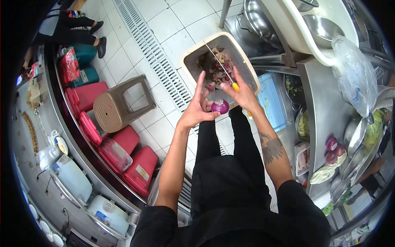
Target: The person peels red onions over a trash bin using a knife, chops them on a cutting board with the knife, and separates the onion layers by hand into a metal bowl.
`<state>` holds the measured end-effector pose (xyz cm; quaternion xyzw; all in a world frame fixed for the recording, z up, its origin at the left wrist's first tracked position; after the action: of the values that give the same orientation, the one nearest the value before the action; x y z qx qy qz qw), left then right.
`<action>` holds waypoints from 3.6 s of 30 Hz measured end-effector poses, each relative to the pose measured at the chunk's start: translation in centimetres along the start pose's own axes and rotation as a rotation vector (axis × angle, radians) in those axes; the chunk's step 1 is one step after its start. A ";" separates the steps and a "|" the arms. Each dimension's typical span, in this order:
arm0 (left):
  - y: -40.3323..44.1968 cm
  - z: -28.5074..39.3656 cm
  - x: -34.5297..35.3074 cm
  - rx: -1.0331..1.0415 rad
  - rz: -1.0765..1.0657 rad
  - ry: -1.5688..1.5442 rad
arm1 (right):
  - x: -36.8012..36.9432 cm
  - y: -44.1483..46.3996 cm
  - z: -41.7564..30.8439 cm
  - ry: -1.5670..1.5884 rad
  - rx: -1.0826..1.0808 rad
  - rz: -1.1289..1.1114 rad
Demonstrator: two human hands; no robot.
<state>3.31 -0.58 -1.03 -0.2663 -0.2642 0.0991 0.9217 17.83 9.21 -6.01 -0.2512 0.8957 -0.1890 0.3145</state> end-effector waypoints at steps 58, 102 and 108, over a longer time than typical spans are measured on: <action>7.4 1.4 0.0 0.209 -0.251 1.807 | -2.4 -7.9 2.7 -0.098 0.106 0.225; -4.3 -12.3 -2.3 -0.002 -0.296 2.397 | -7.8 -32.8 19.6 1.178 0.866 -0.180; -8.1 -5.7 3.8 -0.468 -0.121 1.689 | -13.8 -37.8 16.8 0.704 0.650 -0.076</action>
<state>9.97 -8.65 0.92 -0.4183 0.4789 -0.2369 0.7346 50.78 -16.25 6.92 -0.0932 0.8323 -0.5444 0.0472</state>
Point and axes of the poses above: each hand's wrist, its own y-axis towards the middle knuckle, its own x-axis out of the palm, z = x × y, the point moved 6 cm from there along y, towards the middle knuckle, and after that the axes turned 11 degrees about z, right-handed, at the moved point
